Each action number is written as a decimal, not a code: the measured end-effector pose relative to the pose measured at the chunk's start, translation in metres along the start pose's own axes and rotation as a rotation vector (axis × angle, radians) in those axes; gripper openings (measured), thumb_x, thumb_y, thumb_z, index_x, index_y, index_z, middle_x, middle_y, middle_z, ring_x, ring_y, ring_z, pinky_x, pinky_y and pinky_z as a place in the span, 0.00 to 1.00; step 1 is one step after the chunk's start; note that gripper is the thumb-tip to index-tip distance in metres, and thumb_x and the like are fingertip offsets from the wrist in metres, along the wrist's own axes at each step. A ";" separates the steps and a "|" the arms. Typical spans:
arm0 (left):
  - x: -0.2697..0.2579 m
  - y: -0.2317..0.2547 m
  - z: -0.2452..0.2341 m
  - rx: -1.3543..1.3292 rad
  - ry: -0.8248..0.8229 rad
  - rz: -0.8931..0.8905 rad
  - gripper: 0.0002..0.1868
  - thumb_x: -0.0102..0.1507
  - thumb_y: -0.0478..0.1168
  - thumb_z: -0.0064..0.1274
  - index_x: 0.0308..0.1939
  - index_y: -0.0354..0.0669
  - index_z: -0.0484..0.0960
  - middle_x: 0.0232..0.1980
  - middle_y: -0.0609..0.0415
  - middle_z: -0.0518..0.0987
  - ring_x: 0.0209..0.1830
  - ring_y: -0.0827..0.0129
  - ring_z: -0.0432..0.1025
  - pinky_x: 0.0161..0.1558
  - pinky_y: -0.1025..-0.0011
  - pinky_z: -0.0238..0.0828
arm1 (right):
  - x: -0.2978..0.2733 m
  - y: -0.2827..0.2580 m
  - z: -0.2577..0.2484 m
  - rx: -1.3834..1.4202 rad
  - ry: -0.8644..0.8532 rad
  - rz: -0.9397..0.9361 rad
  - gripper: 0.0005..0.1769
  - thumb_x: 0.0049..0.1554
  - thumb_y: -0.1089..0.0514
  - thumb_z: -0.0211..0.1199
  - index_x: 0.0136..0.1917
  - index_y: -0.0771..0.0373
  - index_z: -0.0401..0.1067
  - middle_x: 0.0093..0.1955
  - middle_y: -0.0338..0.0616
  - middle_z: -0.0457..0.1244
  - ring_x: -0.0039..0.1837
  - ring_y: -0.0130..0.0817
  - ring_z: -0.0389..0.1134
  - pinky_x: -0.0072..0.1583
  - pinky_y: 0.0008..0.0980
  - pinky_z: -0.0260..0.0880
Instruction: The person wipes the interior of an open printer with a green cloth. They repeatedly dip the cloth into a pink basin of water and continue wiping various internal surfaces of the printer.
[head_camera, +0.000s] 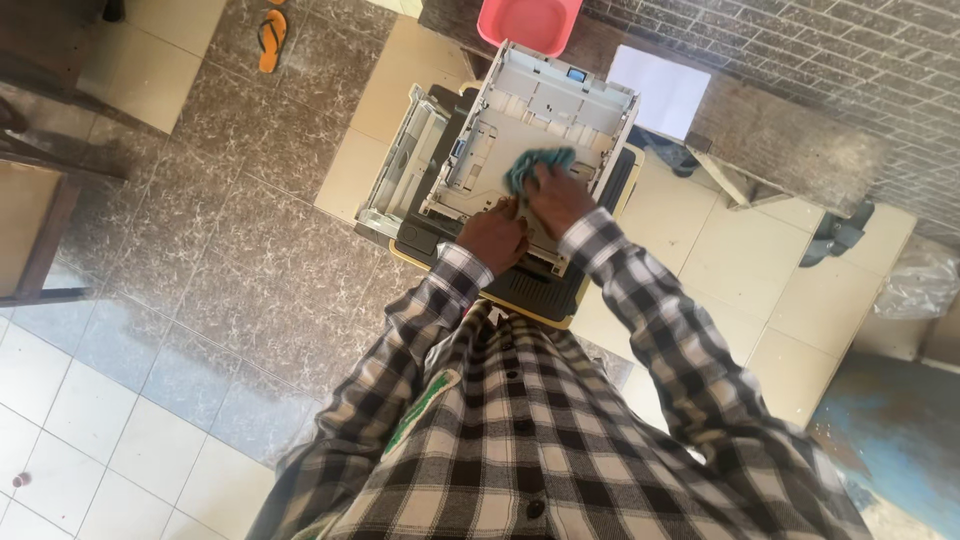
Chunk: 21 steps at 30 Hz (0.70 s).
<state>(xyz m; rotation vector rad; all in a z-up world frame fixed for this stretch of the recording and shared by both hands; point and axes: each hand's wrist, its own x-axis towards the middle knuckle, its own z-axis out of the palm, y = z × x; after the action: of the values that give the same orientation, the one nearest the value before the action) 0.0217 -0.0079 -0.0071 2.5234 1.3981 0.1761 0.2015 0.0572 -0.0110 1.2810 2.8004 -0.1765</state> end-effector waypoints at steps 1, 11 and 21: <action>0.003 -0.004 0.000 -0.002 -0.014 0.004 0.17 0.65 0.48 0.55 0.43 0.37 0.84 0.58 0.37 0.77 0.58 0.50 0.75 0.49 0.56 0.80 | -0.001 -0.003 -0.004 -0.001 0.009 -0.039 0.30 0.47 0.67 0.65 0.64 0.69 0.68 0.63 0.59 0.59 0.62 0.55 0.66 0.50 0.44 0.77; 0.005 -0.002 -0.008 -0.038 -0.022 0.026 0.13 0.60 0.46 0.58 0.34 0.38 0.85 0.54 0.35 0.78 0.46 0.49 0.78 0.45 0.57 0.79 | 0.031 0.018 -0.025 0.104 -0.103 0.218 0.17 0.52 0.50 0.71 0.48 0.62 0.73 0.58 0.53 0.65 0.58 0.46 0.70 0.58 0.44 0.75; 0.023 -0.056 -0.053 -0.304 -0.133 0.028 0.16 0.62 0.37 0.58 0.55 0.45 0.85 0.56 0.47 0.83 0.55 0.54 0.76 0.62 0.55 0.70 | 0.039 0.002 -0.014 0.076 0.127 0.344 0.11 0.53 0.67 0.64 0.51 0.67 0.75 0.60 0.55 0.63 0.57 0.48 0.70 0.55 0.43 0.76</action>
<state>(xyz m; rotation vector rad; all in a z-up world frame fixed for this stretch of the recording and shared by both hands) -0.0241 0.0484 0.0280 2.2614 1.1868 0.2054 0.1775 0.0897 -0.0013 1.8244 2.6366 -0.1904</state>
